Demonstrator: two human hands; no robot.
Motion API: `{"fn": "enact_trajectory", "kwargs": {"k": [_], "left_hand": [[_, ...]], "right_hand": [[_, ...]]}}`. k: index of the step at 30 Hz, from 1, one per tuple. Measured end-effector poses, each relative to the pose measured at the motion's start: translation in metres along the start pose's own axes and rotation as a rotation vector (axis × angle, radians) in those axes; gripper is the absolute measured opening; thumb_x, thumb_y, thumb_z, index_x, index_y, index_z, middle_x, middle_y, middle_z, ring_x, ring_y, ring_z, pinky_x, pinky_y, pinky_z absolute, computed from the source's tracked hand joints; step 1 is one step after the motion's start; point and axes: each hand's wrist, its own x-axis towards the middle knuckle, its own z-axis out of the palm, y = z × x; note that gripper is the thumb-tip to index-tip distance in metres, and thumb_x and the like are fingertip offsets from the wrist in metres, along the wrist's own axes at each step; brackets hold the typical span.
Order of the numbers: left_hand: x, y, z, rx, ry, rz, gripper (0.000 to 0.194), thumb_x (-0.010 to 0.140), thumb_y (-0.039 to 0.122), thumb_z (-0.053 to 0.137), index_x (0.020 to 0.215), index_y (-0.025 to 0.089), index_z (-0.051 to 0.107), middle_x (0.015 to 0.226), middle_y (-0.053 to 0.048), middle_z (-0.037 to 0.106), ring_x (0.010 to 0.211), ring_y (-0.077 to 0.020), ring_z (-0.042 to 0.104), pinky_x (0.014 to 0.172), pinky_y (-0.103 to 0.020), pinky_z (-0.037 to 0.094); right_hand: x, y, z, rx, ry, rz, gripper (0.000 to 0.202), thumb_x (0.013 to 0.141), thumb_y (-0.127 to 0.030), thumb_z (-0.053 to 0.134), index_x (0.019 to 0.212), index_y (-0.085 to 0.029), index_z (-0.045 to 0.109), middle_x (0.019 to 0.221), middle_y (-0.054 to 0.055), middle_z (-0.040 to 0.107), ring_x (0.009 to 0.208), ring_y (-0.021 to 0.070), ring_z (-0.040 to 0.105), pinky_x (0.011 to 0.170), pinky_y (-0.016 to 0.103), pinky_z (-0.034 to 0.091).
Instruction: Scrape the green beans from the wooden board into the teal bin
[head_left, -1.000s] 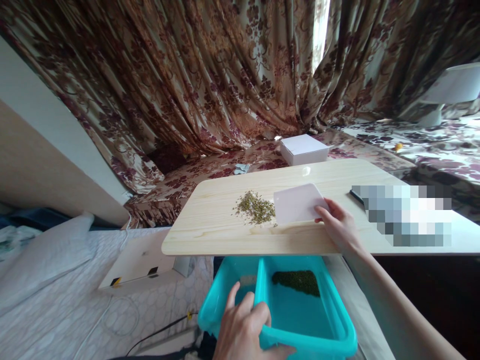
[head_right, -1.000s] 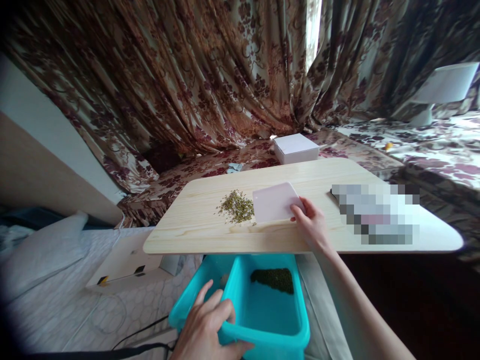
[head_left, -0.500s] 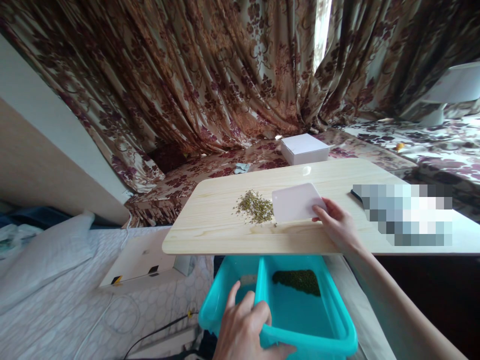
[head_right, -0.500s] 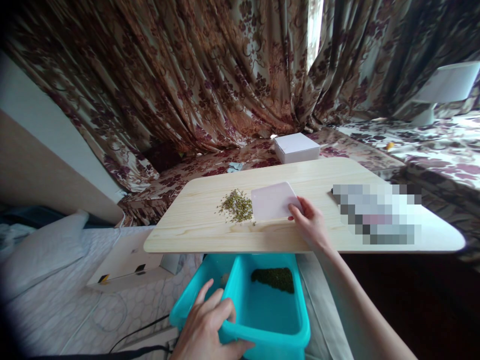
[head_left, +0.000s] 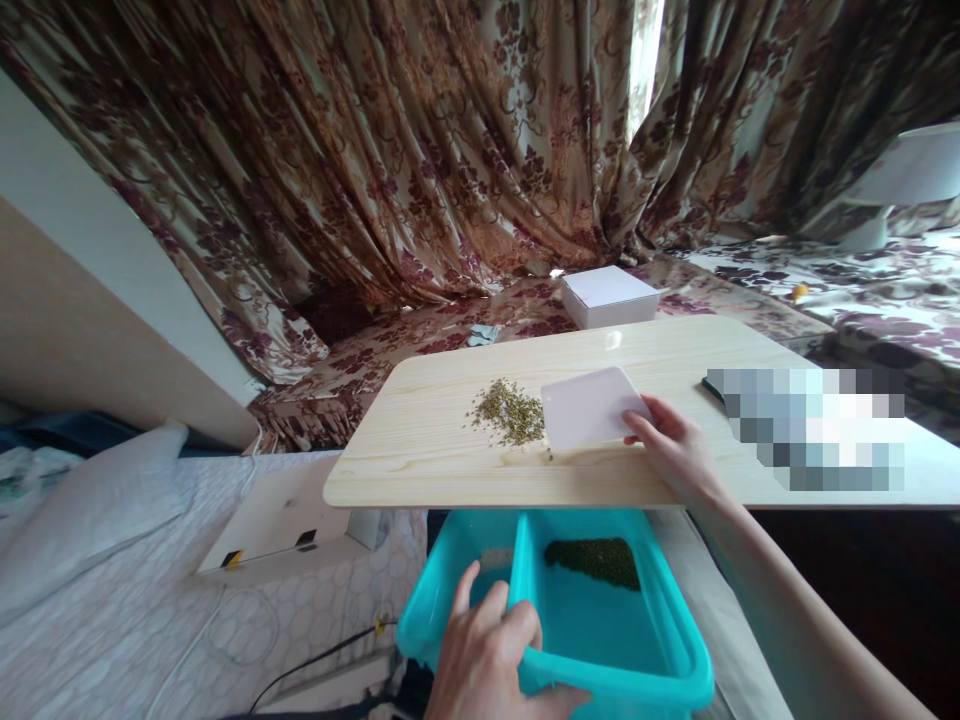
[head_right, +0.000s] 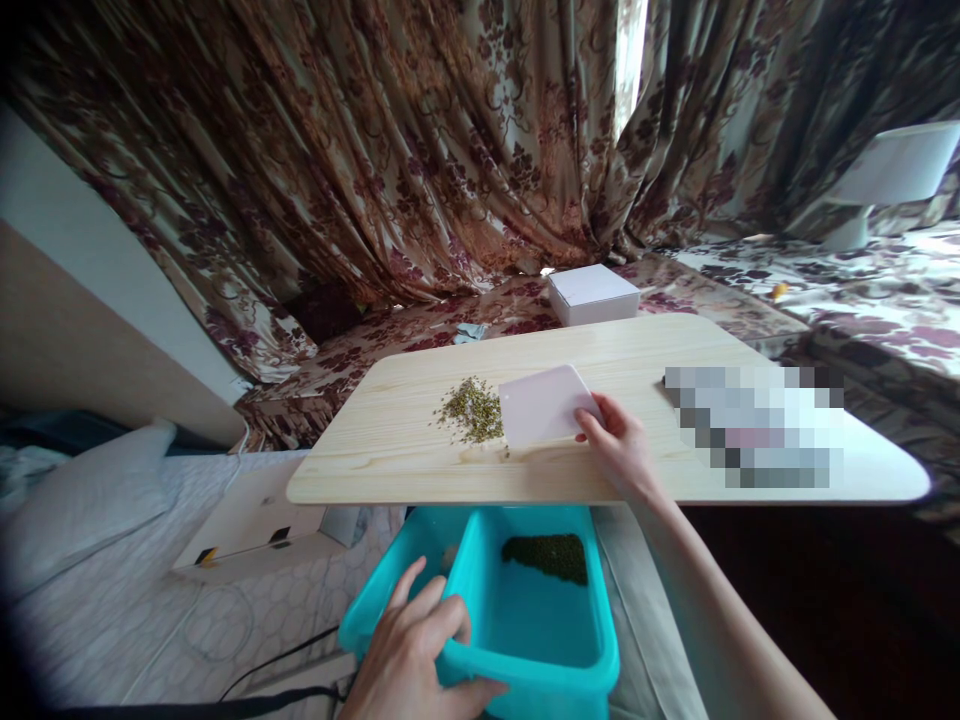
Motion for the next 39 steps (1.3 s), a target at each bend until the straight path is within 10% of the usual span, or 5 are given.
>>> {"fn": "enact_trajectory", "kwargs": {"k": [39], "left_hand": [[-0.0033,-0.0021,-0.0052,0.037,0.088,-0.043,0.037,0.063,0.031,0.082,0.070,0.024,0.047,0.068,0.008,0.052,0.068,-0.0172,0.065,0.101,-0.062,0.045]], "right_hand": [[-0.0040,-0.0047,0.0021,-0.042,-0.137,-0.038,0.031,0.068,-0.046,0.074,0.086,-0.021,0.069,0.073,0.000,0.066,0.058,0.0137,0.056,0.055,0.029,0.054]]}}
